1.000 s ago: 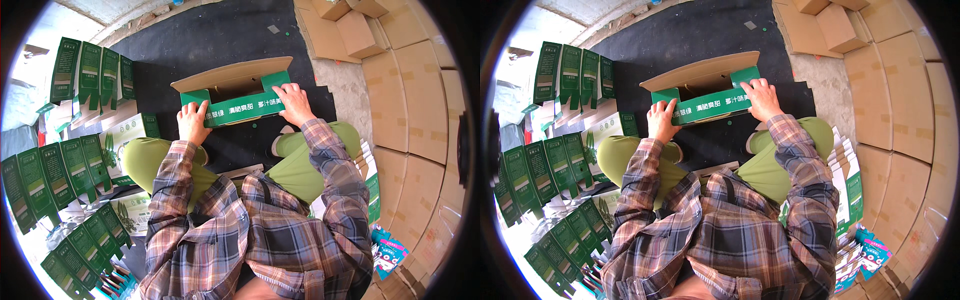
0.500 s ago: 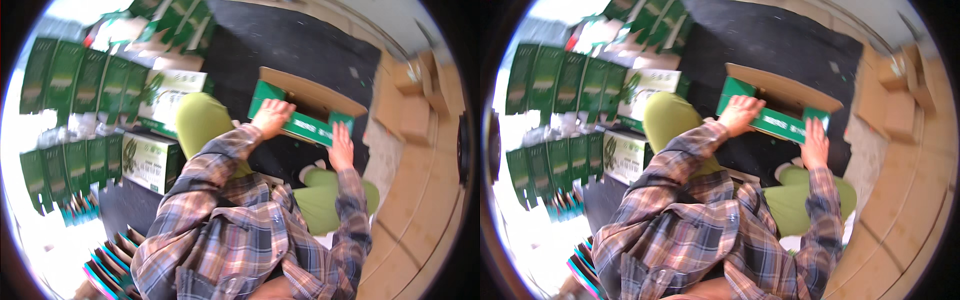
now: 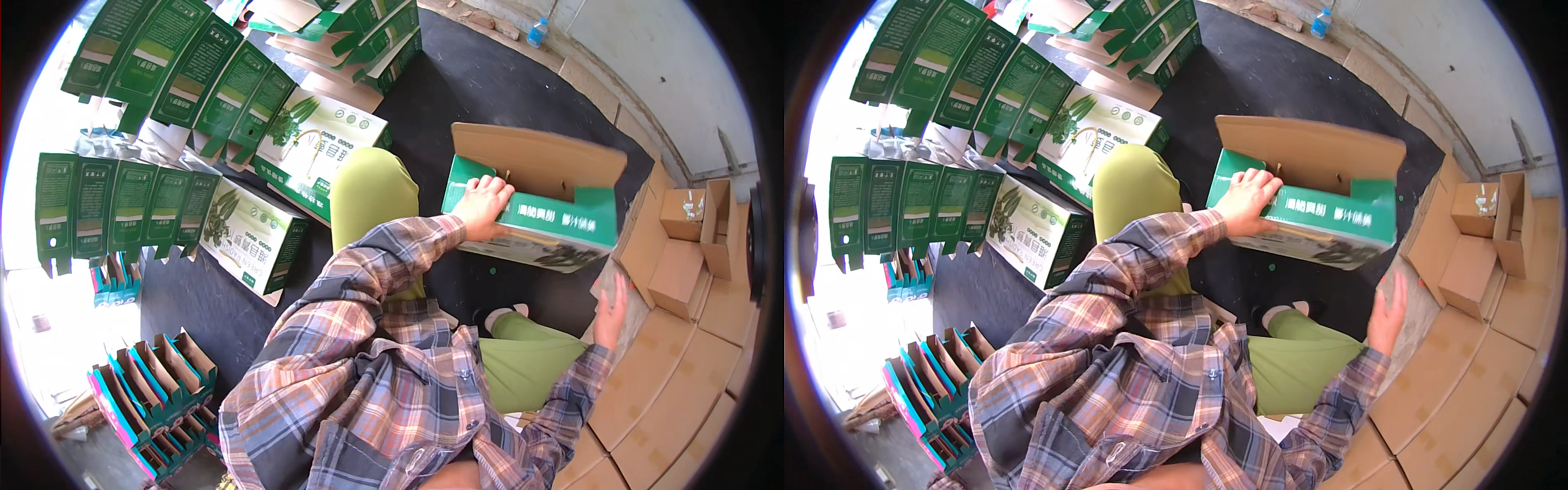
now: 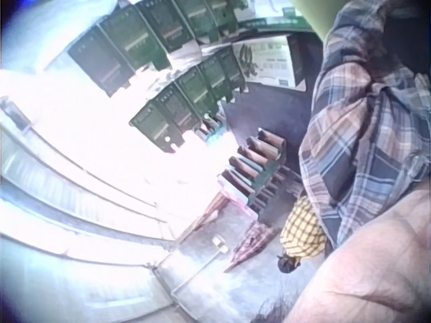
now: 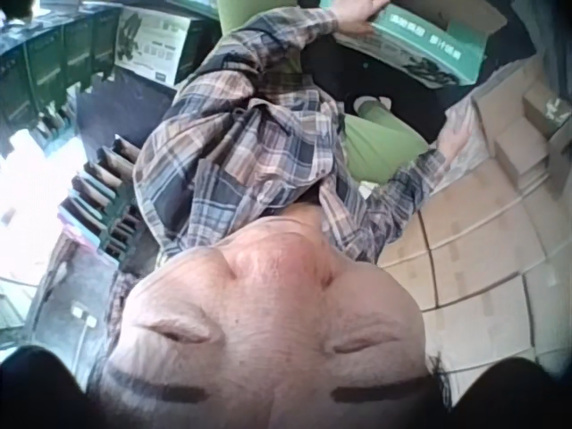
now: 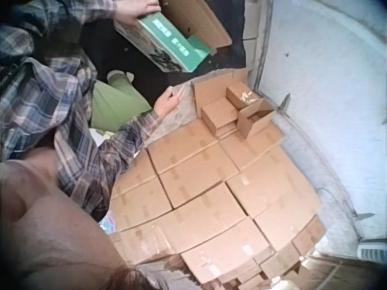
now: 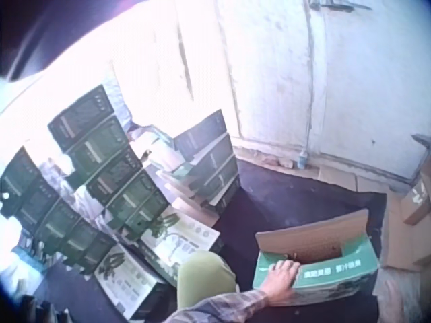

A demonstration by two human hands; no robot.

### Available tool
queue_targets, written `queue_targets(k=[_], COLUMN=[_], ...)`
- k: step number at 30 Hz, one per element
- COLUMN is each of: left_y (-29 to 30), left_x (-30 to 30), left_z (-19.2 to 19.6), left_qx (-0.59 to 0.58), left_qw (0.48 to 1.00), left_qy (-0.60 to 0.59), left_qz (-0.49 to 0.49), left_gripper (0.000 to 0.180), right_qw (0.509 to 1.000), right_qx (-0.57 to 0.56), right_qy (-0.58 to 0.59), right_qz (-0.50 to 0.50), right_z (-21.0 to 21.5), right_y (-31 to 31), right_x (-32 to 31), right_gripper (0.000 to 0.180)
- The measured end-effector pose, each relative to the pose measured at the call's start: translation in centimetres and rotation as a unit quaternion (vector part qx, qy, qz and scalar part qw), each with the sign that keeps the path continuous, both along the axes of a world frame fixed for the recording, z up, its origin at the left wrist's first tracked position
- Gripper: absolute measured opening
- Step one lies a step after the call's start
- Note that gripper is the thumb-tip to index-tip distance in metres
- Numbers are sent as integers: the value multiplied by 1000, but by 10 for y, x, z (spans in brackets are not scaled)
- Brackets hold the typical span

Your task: Folding flat cardboard boxes into assembled boxes for radishes.

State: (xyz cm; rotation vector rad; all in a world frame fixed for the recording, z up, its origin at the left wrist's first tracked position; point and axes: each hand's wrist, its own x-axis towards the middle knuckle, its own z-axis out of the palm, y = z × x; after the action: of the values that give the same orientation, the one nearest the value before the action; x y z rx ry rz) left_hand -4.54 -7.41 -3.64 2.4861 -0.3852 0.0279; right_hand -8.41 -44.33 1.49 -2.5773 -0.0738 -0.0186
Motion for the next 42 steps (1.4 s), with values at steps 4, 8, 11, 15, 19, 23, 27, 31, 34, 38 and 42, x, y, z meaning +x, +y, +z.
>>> queue_targets(k=[4, 8, 11, 15, 19, 23, 27, 31, 34, 38, 42], left_y=[16, 57, 85, 150, 197, 224, 239, 272, 299, 330, 338], left_x=[11, 23, 5, -25, -66, -114, -132, -135, -133, -129, -121], left_z=[32, 69, 134, 143, 111, 57, -1, -72, -101, -117, -115], left_qx=[-151, -328, -605, -681, -722, -779, -731, -766, -757, -753, -735], left_qw=[982, 919, 773, 680, 619, 525, 461, 397, 375, 408, 413], left_qy=[-50, -125, -55, -108, -163, -132, -93, -58, -53, -58, -75], left_qz=[99, 180, 183, 247, 262, 317, 495, 503, 532, 513, 533], left_gripper=[79, 80, 65, 39, 51, 41, 42, 40, 44, 46, 41], right_qw=[999, 986, 977, 968, 965, 959, 963, 956, 955, 955, 957], right_qx=[15, 103, 158, 203, 202, 206, 173, 182, 179, 168, 152], right_qy=[-20, 25, 34, 35, 64, 88, 112, 117, 131, 150, 161], right_qz=[-48, -127, -141, -142, -155, -175, -175, -196, -196, -191, -186], right_z=[18, 5, -5, -12, -20, -16, -12, -10, -13, -15, -11], right_y=[-34, -58, -63, -57, -67, -61, -61, -58, -57, -60, -52], right_x=[-10, -14, -13, -2, -1, -2, -6, -8, -10, -10, -9], right_gripper=[44, 41, 39, 36, 40, 38, 39, 40, 40, 40, 40])
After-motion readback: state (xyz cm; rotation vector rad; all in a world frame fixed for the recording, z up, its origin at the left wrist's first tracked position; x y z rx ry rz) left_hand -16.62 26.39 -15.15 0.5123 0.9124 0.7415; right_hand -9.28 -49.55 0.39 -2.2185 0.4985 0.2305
